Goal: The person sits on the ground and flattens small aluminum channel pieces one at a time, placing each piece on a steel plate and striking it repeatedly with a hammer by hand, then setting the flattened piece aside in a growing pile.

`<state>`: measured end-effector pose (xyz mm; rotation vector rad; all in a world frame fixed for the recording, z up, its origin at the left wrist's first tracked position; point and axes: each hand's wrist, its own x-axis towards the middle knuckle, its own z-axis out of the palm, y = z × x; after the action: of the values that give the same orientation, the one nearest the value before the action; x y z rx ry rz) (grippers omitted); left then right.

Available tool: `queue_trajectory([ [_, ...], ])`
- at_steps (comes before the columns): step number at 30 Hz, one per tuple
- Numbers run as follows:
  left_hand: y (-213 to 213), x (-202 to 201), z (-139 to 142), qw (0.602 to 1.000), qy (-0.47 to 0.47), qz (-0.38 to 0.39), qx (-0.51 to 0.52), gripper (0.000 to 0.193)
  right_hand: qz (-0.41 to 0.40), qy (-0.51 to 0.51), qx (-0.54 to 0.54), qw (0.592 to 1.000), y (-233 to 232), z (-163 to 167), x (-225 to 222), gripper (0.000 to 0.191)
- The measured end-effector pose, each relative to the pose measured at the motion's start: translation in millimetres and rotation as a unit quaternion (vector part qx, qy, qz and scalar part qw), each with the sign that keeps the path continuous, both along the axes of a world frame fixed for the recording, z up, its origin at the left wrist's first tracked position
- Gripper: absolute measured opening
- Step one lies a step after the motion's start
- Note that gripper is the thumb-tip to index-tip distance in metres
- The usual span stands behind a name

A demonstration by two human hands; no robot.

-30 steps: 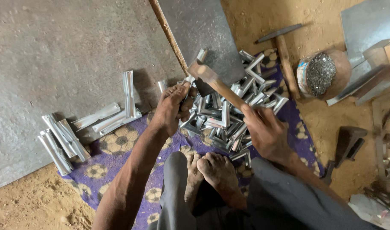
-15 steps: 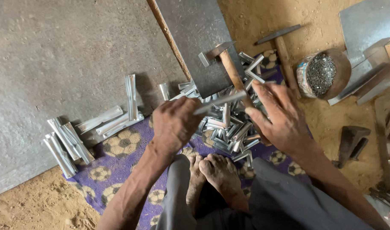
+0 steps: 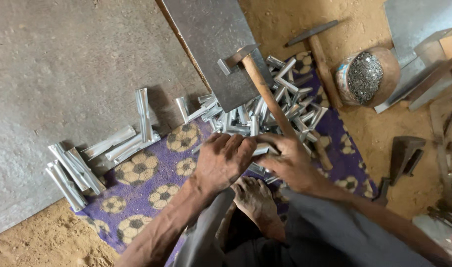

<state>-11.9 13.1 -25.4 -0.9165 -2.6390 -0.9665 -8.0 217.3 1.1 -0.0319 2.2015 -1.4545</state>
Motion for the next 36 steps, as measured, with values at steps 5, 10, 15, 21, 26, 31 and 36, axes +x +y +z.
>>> queue_trajectory([
  [5, 0.3, -4.3, -8.4, 1.000, 0.017, -0.016, 0.000, 0.026, 0.087, -0.073, -0.168, 0.979, 12.7, 13.4, -3.1, 0.049],
  [10, 34.1, 16.5, -2.0, 0.981, -0.160, 0.053, 0.090, 0.052, -0.016, -0.039, -0.246, 0.968, 3.5, 11.5, -8.0, 0.046],
  [15, 43.4, 7.7, 4.2, 0.977, -0.131, 0.079, 0.145, 0.073, -0.081, 0.113, -0.152, 0.979, -17.7, 6.2, -8.6, 0.040],
  [21, 28.7, 2.7, 14.2, 0.820, -0.431, 0.056, 0.372, 0.048, -0.084, 0.153, -0.112, 0.978, -19.5, 14.8, -18.3, 0.044],
  [26, 22.9, -17.0, -4.5, 0.660, -0.463, 0.083, 0.586, 0.034, -0.040, 0.339, -0.007, 0.940, -5.8, -5.0, -29.9, 0.055],
  [31, -10.7, -48.1, -32.7, 0.771, -0.391, 0.142, 0.483, 0.045, 0.038, 0.225, 0.216, 0.949, 38.8, -37.7, -35.4, 0.065],
  [36, -13.6, -50.5, -31.6, 0.841, -0.342, 0.215, 0.361, 0.053, -0.020, 0.150, 0.184, 0.971, 46.2, -18.1, -30.7, 0.050],
])
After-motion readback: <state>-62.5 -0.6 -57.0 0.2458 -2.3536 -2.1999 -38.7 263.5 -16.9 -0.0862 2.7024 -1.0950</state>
